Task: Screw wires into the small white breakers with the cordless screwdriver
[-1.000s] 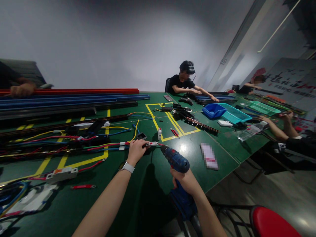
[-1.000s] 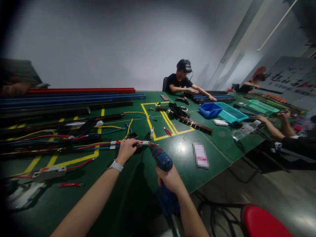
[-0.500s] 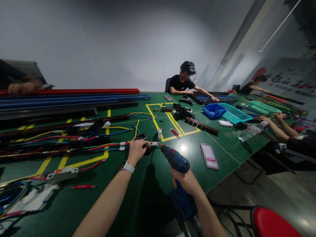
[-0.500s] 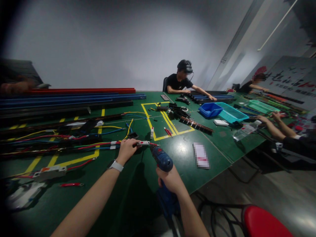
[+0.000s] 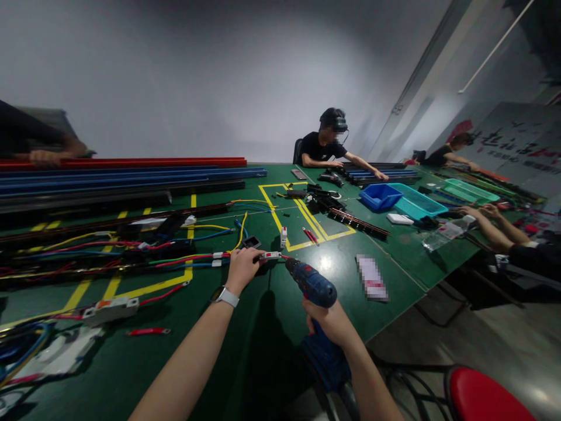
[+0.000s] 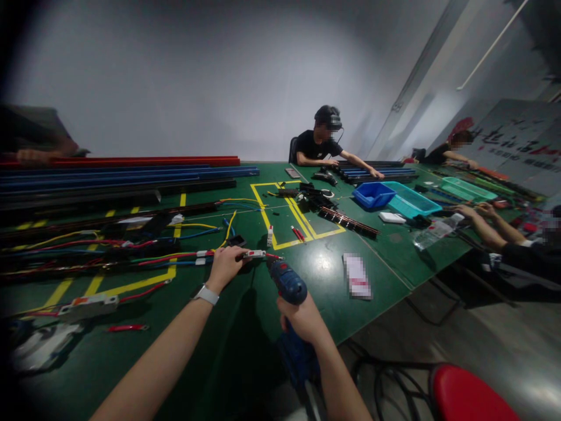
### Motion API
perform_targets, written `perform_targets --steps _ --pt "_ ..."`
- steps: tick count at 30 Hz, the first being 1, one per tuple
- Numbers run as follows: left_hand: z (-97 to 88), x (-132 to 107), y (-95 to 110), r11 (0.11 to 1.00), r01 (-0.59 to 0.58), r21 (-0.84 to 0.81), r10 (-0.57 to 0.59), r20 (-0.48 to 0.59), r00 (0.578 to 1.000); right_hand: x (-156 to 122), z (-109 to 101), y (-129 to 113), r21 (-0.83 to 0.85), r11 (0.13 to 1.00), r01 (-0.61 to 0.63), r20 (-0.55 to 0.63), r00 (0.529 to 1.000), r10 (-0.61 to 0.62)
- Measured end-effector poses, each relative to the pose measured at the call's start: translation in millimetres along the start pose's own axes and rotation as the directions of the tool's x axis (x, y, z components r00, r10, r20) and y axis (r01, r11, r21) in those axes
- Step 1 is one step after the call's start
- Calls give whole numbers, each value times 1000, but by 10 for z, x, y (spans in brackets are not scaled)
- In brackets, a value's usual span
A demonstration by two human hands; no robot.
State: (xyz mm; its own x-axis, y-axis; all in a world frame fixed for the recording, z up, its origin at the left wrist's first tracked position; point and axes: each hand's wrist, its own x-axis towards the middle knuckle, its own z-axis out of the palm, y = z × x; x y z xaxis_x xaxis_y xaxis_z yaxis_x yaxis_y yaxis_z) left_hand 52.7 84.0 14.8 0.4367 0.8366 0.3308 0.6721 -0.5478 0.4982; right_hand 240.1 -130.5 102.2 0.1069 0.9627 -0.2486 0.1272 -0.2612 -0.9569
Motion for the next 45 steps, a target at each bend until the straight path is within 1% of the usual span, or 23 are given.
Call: perform_targets --steps 4,9,12,18,23,30,35,41,45 --pt "-1 2 5 1000 14 -2 -14 3 1000 8 0 4 16 1000 6 3 1000 -6" --pt "-6 -4 7 1000 0 1 0 -9 1000 14 2 13 12 1000 7 12 1000 -7" --pt "-8 -8 11 1000 -1 1 1 -17 1000 9 0 18 21 1000 10 -2 1000 -10" --pt "-19 -10 21 1000 -5 8 5 -15 1000 -1 3 -9 35 999 0 -7 1000 0" --pt "-24 -12 26 1000 3 -1 -3 -8 1000 2 9 -18 41 999 16 -1 1000 -16" --pt "-13 -8 14 1000 1 -5 -1 -11 1000 -1 10 -21 24 1000 -12 -18 1000 13" --pt "-14 -7 5 1000 -2 -9 2 -11 1000 6 9 -21 39 999 -6 -31 999 8" --pt "3 3 2 1000 5 1 -5 -19 1000 9 -3 -18 3 1000 3 2 1000 -3" --pt "2 6 4 1000 9 4 -9 -7 1000 -4 1 -33 4 1000 -10 -2 1000 10"
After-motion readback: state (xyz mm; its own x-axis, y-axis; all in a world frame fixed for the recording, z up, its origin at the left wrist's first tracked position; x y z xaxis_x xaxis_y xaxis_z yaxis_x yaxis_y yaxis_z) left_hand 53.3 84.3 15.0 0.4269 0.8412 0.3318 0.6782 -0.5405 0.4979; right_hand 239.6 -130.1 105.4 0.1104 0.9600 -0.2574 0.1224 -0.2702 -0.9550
